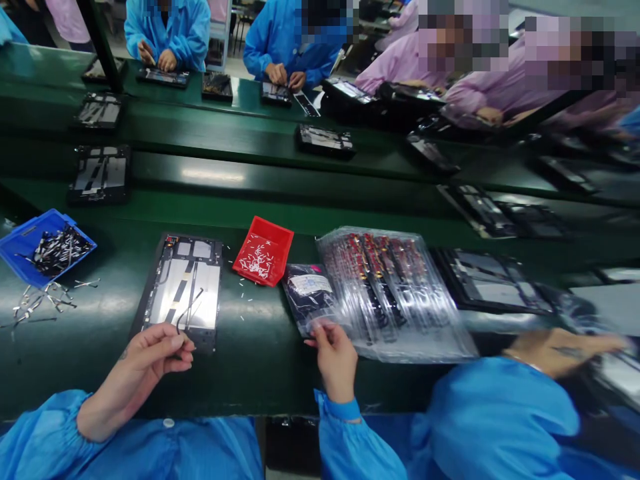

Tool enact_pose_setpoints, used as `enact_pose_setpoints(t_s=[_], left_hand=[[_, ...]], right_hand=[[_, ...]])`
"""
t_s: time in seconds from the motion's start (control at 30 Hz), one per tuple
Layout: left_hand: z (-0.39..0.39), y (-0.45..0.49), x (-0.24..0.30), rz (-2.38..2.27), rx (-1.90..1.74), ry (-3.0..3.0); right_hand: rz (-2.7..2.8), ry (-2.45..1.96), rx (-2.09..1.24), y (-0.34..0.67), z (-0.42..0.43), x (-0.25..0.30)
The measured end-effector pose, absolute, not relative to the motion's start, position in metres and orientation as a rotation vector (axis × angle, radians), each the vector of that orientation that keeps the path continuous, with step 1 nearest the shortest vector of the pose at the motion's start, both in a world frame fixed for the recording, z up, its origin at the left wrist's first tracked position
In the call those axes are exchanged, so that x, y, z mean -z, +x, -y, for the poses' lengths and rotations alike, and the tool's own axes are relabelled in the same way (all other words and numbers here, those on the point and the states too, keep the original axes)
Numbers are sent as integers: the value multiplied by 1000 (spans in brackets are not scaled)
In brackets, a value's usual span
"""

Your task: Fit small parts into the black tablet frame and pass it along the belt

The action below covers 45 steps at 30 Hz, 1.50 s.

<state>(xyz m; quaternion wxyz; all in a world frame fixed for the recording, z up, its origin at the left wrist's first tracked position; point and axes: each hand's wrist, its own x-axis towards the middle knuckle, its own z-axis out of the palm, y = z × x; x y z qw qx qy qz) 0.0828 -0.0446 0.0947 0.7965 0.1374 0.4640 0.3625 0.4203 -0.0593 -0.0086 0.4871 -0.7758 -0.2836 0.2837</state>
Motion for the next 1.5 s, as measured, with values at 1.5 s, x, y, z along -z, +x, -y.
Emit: enact_pose_setpoints(t_s=[1.5], left_hand=[[30,77,-98,-1152,-698,1349]], right_hand=[[2134,-1115,-874,266,34,-111]])
